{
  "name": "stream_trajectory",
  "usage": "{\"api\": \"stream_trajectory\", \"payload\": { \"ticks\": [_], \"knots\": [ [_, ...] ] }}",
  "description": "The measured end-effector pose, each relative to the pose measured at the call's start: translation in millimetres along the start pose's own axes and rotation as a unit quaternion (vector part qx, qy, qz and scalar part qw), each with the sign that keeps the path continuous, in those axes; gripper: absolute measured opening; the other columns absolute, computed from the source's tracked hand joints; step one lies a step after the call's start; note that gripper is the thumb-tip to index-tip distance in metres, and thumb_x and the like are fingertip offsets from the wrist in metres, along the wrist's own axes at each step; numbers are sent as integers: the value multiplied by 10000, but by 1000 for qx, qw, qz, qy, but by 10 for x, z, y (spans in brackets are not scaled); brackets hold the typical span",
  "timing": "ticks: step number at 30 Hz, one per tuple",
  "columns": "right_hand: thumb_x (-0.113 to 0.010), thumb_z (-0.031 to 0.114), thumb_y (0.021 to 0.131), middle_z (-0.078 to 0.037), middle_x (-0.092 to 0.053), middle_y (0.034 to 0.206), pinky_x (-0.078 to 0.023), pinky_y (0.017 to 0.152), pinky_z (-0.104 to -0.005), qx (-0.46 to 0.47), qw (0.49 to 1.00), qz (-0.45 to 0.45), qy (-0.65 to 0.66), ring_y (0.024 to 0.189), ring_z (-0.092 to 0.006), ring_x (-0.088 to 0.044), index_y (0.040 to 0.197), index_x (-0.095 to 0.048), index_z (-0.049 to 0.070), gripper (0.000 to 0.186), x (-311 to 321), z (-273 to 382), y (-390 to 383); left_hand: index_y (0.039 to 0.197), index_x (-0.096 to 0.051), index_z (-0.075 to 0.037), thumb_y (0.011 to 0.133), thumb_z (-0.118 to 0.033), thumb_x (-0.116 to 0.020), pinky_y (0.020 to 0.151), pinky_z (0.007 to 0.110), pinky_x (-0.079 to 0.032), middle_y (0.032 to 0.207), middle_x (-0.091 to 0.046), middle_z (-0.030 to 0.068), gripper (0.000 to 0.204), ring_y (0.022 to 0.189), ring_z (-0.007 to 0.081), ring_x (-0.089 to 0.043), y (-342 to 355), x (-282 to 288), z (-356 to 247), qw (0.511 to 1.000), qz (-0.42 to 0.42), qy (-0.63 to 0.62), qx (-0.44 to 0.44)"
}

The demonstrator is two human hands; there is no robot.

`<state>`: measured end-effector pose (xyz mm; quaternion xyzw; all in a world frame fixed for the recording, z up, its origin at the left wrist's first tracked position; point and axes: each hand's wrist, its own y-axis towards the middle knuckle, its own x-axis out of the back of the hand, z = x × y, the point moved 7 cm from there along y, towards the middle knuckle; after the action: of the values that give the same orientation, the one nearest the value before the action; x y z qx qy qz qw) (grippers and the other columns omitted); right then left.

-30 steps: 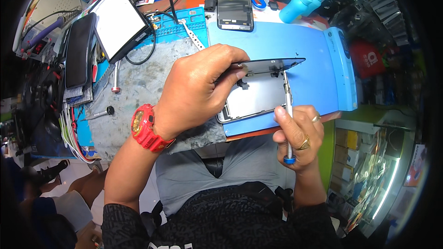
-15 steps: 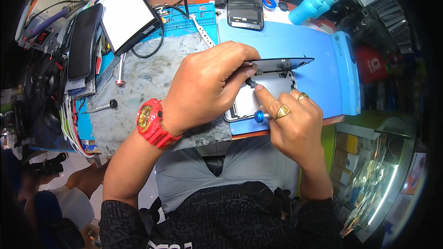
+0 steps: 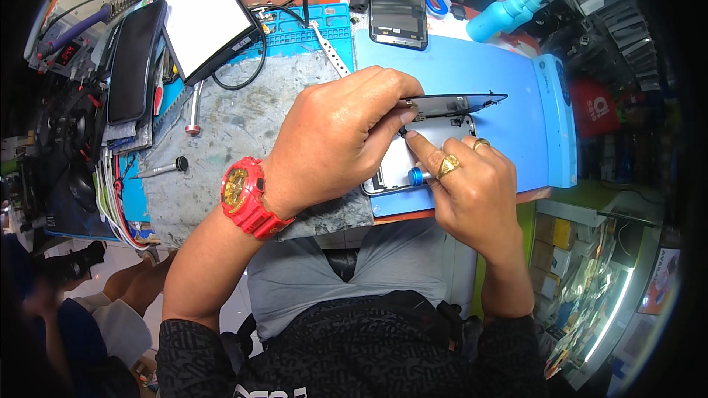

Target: The person disassembles a mobile phone using a screwdriver, separates the screen from the housing, and plugs in a charging cable to the base while the Apple logo is visible on the screen.

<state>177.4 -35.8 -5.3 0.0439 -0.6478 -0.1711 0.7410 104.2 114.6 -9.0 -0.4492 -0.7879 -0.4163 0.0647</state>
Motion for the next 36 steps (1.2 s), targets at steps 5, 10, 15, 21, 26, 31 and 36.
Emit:
{"api": "stream_trajectory", "payload": {
  "ticks": [5, 10, 15, 21, 26, 31, 36],
  "knots": [
    [-744, 35, 800, -63, -649, 816, -531, 650, -413, -1, 999, 15, 31, 728, -271, -649, 1272, -802, 130, 485, -5, -55, 27, 1105, -736, -4, 915, 5, -813, 709, 335, -583, 974, -760, 116, 206, 806, 244, -752, 4, -2, 4, 1000, -1, 2, -4],
    [-749, 26, 799, -75, -658, 822, -533, 653, -416, 4, 999, 29, 40, 728, -275, -656, 1248, -799, 119, 461, -7, -76, 61, 1106, -737, -3, 916, 2, -814, 707, 334, -583, 975, -759, 112, 206, 802, 240, -750, 2, 8, 0, 1000, -1, 2, -5],
    [-761, 23, 788, -77, -658, 818, -537, 654, -415, 11, 998, 30, 55, 732, -277, -664, 1228, -794, 108, 449, 4, -101, 89, 1110, -738, -2, 918, -1, -815, 706, 332, -583, 978, -759, 111, 207, 801, 239, -749, 2, 8, 13, 1000, 3, 5, 4],
    [-770, 24, 782, -77, -660, 813, -536, 650, -416, 16, 998, 24, 57, 734, -276, -669, 1220, -792, 98, 445, 14, -98, 77, 1115, -737, -4, 922, -3, -813, 709, 333, -586, 974, -761, 110, 208, 805, 236, -753, 0, 10, 10, 1000, 1, 1, 8],
    [-772, 22, 776, -74, -654, 806, -534, 646, -414, 19, 998, 23, 58, 723, -277, -665, 1206, -793, 97, 437, -1, -86, 95, 1115, -736, -5, 920, -4, -814, 710, 338, -589, 972, -761, 111, 209, 814, 242, -761, -2, 10, 22, 1000, -4, -4, 5],
    [-771, 21, 775, -75, -648, 802, -531, 641, -415, 24, 998, 17, 57, 714, -278, -660, 1181, -792, 100, 414, 15, -87, 99, 1108, -733, -8, 918, -2, -814, 708, 345, -590, 972, -761, 114, 207, 818, 254, -765, 2, 4, 17, 1000, -4, 5, 0],
    [-770, 24, 779, -77, -642, 799, -529, 642, -418, 22, 998, 20, 54, 720, -275, -660, 1166, -791, 102, 396, 2, -91, 86, 1103, -730, -10, 910, -3, -818, 712, 352, -589, 970, -758, 118, 212, 820, 265, -762, -3, -5, 17, 1000, -3, 13, -3]
  ]
}}
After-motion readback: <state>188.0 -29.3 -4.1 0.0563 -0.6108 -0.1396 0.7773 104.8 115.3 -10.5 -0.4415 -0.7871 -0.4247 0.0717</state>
